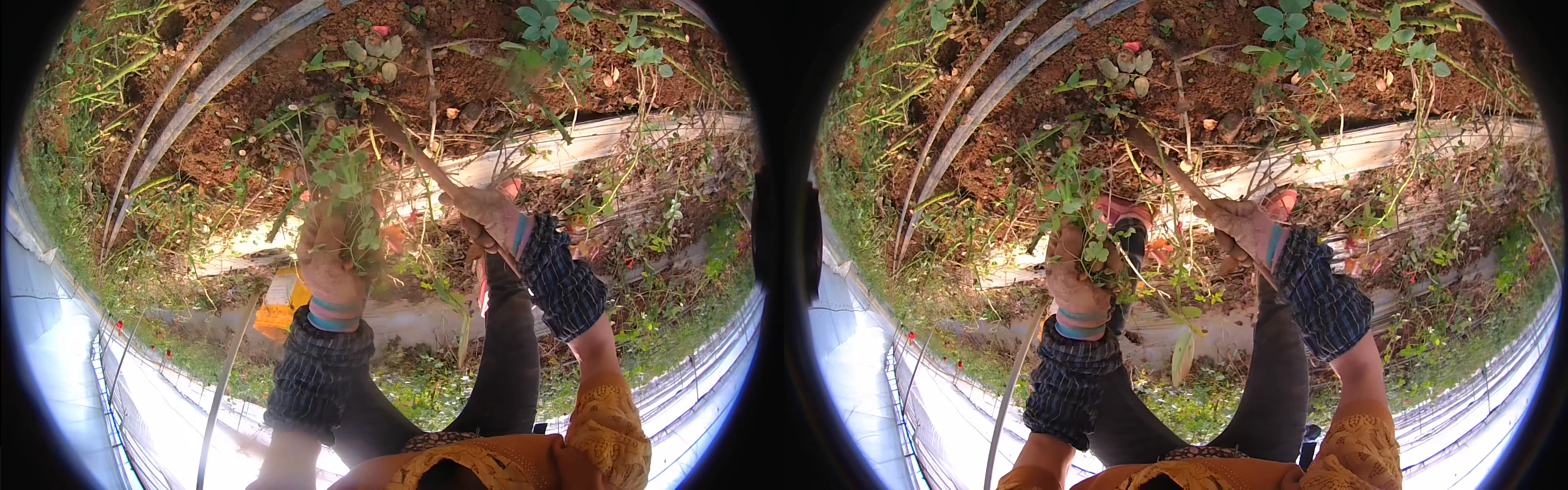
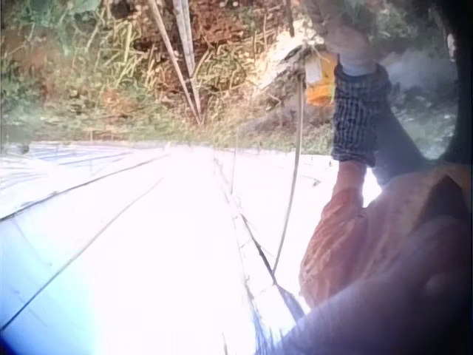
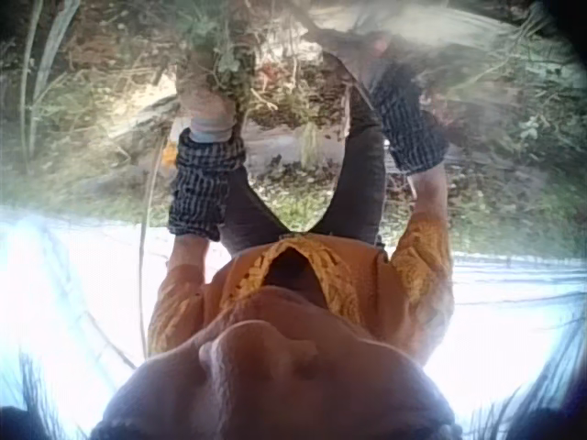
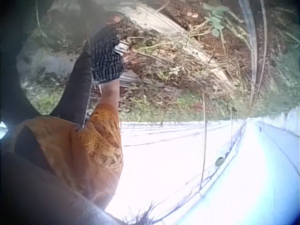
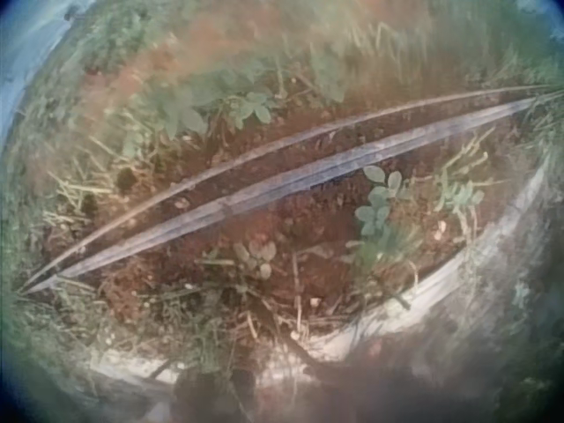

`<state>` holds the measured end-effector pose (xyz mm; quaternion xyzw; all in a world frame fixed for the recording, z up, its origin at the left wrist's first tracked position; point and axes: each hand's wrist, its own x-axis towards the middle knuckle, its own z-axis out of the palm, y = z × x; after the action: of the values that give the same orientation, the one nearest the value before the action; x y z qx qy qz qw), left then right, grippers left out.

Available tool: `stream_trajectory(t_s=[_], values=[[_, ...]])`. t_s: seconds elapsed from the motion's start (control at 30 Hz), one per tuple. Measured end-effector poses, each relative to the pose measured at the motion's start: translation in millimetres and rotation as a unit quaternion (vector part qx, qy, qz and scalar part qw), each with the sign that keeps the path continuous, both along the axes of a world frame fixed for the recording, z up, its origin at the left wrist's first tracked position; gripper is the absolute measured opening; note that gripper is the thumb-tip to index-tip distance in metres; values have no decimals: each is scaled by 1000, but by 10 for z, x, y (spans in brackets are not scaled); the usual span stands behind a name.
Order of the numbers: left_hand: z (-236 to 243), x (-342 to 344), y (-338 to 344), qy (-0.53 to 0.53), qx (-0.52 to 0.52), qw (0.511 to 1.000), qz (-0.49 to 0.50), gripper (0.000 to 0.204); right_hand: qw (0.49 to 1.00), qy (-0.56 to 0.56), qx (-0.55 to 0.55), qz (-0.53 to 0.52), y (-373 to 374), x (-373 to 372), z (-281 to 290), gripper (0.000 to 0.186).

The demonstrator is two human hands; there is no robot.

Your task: The person kneels in a garden bed and pulls weeds from the soil by hand, placing them into a yellow bucket. The person moves along the row, clearing vegetation from around the base of plants.

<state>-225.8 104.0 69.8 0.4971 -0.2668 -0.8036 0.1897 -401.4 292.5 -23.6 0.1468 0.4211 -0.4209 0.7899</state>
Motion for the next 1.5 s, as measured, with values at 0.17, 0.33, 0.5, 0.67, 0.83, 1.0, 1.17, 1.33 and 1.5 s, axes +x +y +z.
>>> stream_trajectory(t_s=[0.17,0.33,0.5,0.67,0.83,1.0,1.17,1.33,1.5], values=[[106,-193,59,-285,-225,906,-217,42,940,-81,109,-314,-313,1244,-230,46],[128,-335,89,-276,-162,941,-110,41,876,-170,137,-430,-318,2039,-412,42],[132,-459,66,-110,-212,959,-150,38,898,-175,115,-386,-214,1763,-322,38],[119,-535,26,90,106,985,98,33,937,-192,68,-284,258,1200,244,34],[133,-650,84,26,73,997,8,39,956,-167,131,-200,674,606,1181,43],[363,-851,138,-44,27,998,43,18,971,71,228,32,779,1,2105,49],[412,-825,30,-52,67,996,34,18,916,282,232,167,780,-365,2643,37],[419,-773,34,-28,59,997,45,23,800,496,103,322,368,-502,2044,37],[376,-742,52,-45,20,998,49,11,801,501,-46,323,-59,-429,804,35]])
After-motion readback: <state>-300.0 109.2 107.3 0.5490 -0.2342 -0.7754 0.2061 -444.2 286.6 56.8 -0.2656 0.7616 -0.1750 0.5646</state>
